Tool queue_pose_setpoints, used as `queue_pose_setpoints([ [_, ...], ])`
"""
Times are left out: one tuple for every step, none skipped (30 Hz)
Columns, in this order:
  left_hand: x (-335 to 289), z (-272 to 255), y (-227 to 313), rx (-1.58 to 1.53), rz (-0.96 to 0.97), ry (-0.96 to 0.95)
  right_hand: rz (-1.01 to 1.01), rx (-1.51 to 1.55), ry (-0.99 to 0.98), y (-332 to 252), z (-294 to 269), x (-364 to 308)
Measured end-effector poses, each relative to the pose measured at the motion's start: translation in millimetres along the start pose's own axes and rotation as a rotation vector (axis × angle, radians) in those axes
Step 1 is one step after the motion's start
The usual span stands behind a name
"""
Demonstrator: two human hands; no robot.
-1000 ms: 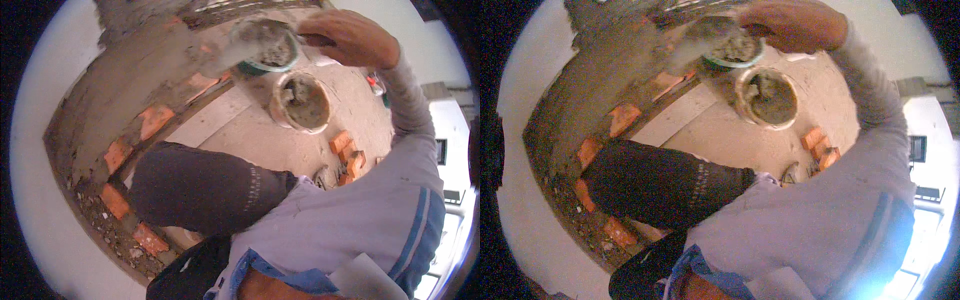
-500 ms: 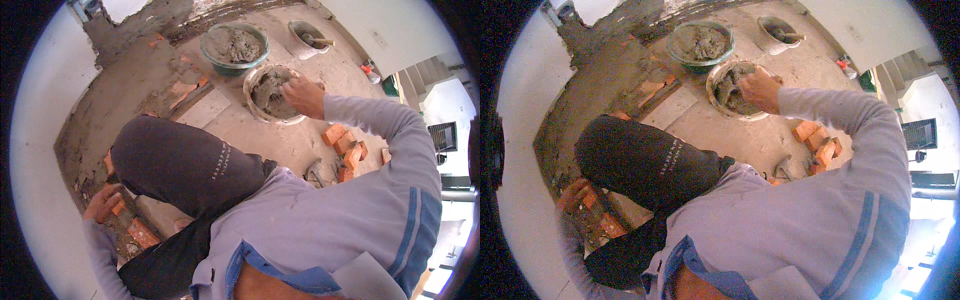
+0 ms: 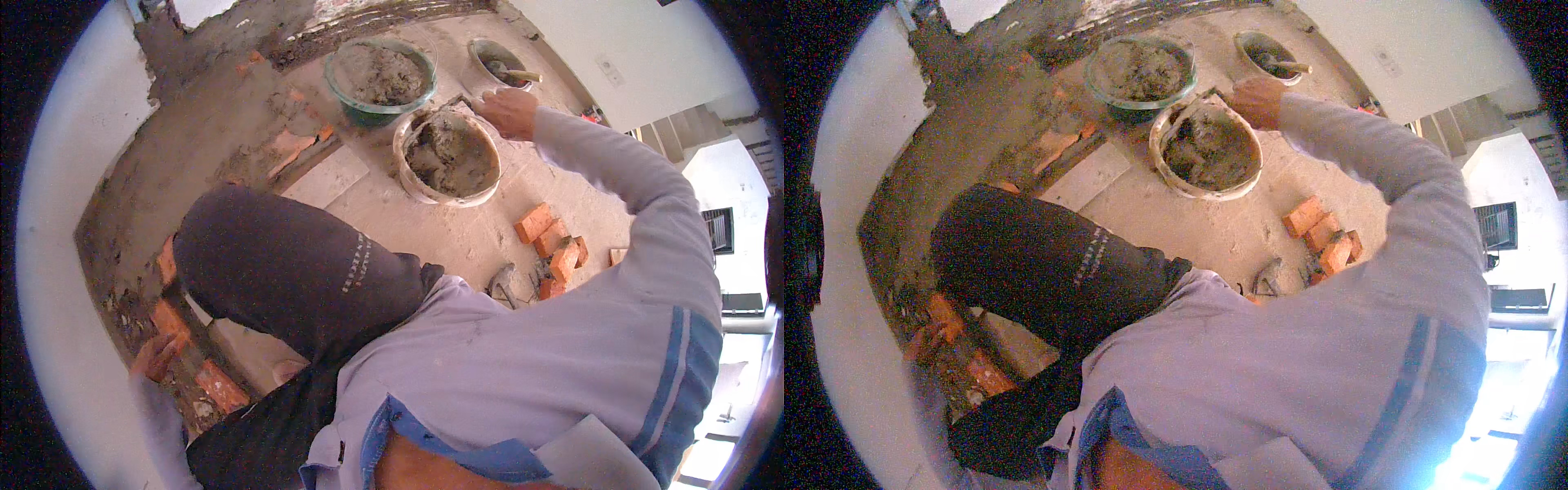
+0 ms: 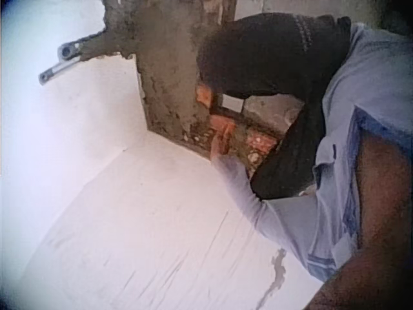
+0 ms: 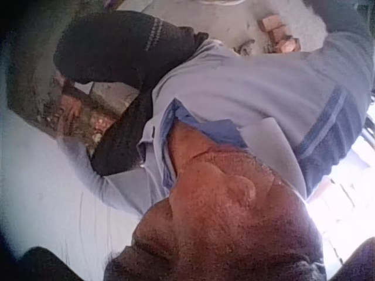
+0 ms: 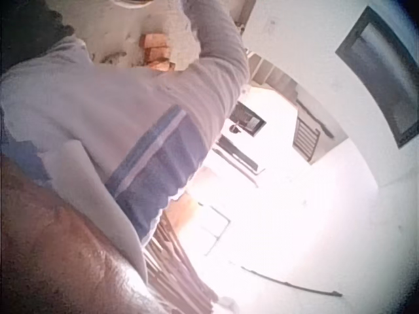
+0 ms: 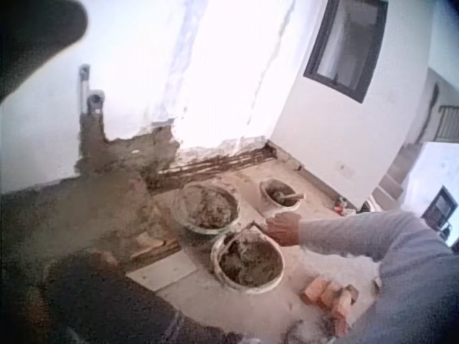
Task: The person scoops cement from a bucket using a trowel and applies it to a partially exposed brick wall. They repeatedly smooth the cement over the bricks and wall surface.
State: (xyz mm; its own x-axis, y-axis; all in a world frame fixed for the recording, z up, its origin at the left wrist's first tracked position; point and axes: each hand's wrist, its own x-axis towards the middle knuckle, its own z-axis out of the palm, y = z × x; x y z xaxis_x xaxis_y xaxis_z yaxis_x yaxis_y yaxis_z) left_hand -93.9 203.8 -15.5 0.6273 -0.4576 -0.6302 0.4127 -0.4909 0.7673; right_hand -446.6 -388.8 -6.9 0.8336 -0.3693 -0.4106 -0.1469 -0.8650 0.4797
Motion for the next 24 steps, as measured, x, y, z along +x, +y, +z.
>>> queue_pose_setpoints([
  [-1.6, 12.2, 8.1, -0.147, 0.013, 0.049, 0.042, 0.053, -0.076, -4.5, 10.0, 15.2],
  [1.5, 26.5, 20.8, -0.281, 0.018, 0.087, 0.091, 0.105, -0.161, -8.4, 28.4, 27.7],
  [23.9, 21.8, 16.5, -0.122, 0.049, 0.013, -0.025, 0.132, -0.023, 3.4, 84.7, 21.1],
  [54.6, 10.3, 9.8, 0.179, 0.096, -0.097, -0.138, 0.152, 0.109, 16.5, 145.3, 7.9],
  [76.3, -3.8, 5.0, 0.462, 0.142, -0.175, -0.003, 0.422, -0.011, 4.4, 171.9, 13.2],
  [81.4, -22.5, 1.9, 0.654, 0.147, -0.201, -0.022, 0.477, -0.049, -19.0, 160.7, 18.5],
  [81.9, -37.7, -2.4, 0.756, 0.135, -0.217, -0.031, 0.526, -0.093, -38.6, 133.9, 12.4],
  [83.5, -49.6, -7.4, 0.827, 0.124, -0.242, -0.011, 0.525, -0.225, -43.4, 110.3, 3.1],
  [87.2, -55.6, -12.6, 0.859, 0.113, -0.269, 0.025, 0.520, -0.364, -42.7, 88.2, -11.6],
  [92.4, -57.1, -17.7, 0.866, 0.108, -0.286, 0.068, 0.511, -0.511, -37.7, 71.0, -28.1],
  [98.0, -56.9, -22.7, 0.862, 0.108, -0.301, 0.064, 0.491, -0.391, -29.2, 55.0, -42.1],
  [100.7, -60.4, -23.9, 0.875, 0.103, -0.307, 0.047, 0.486, -0.267, -29.9, 47.1, -52.2],
  [105.9, -60.0, -25.4, 0.879, 0.106, -0.312, 0.029, 0.479, -0.141, -30.7, 45.6, -57.7],
  [112.7, -60.6, -28.9, 0.888, 0.106, -0.318, 0.109, 0.475, -0.142, -30.5, 54.3, -59.3],
  [119.3, -62.5, -30.4, 0.904, 0.112, -0.325, 0.192, 0.470, -0.137, -28.4, 67.0, -59.5],
  [125.4, -61.0, -29.4, 0.921, 0.127, -0.329, 0.277, 0.458, -0.133, -26.0, 73.9, -55.9],
  [126.9, -60.7, -28.8, 0.932, 0.151, -0.336, 0.229, 0.405, -0.212, -23.4, 80.8, -46.1],
  [124.5, -56.2, -24.5, 0.953, 0.177, -0.337, 0.262, 0.545, -0.319, -30.3, 84.1, -38.7],
  [114.9, -39.6, -10.2, 0.961, 0.224, -0.359, 0.301, 0.678, -0.431, -37.8, 81.9, -33.4],
  [103.0, -24.2, 5.2, 0.972, 0.272, -0.376, 0.332, 0.816, -0.540, -46.8, 79.7, -26.5],
  [100.9, -26.2, 5.6, 0.969, 0.266, -0.365, 0.375, 0.901, -0.585, -59.3, 75.1, -18.4],
  [98.4, -28.2, 5.3, 0.965, 0.259, -0.355, 0.418, 0.981, -0.632, -69.5, 68.6, -10.9],
  [110.8, -41.8, -9.4, 0.944, 0.212, -0.330, 0.463, 1.060, -0.680, -76.0, 63.3, -2.9],
  [120.9, -57.1, -24.7, 0.921, 0.163, -0.300, 0.460, 1.081, -0.702, -81.1, 58.9, 7.2],
])
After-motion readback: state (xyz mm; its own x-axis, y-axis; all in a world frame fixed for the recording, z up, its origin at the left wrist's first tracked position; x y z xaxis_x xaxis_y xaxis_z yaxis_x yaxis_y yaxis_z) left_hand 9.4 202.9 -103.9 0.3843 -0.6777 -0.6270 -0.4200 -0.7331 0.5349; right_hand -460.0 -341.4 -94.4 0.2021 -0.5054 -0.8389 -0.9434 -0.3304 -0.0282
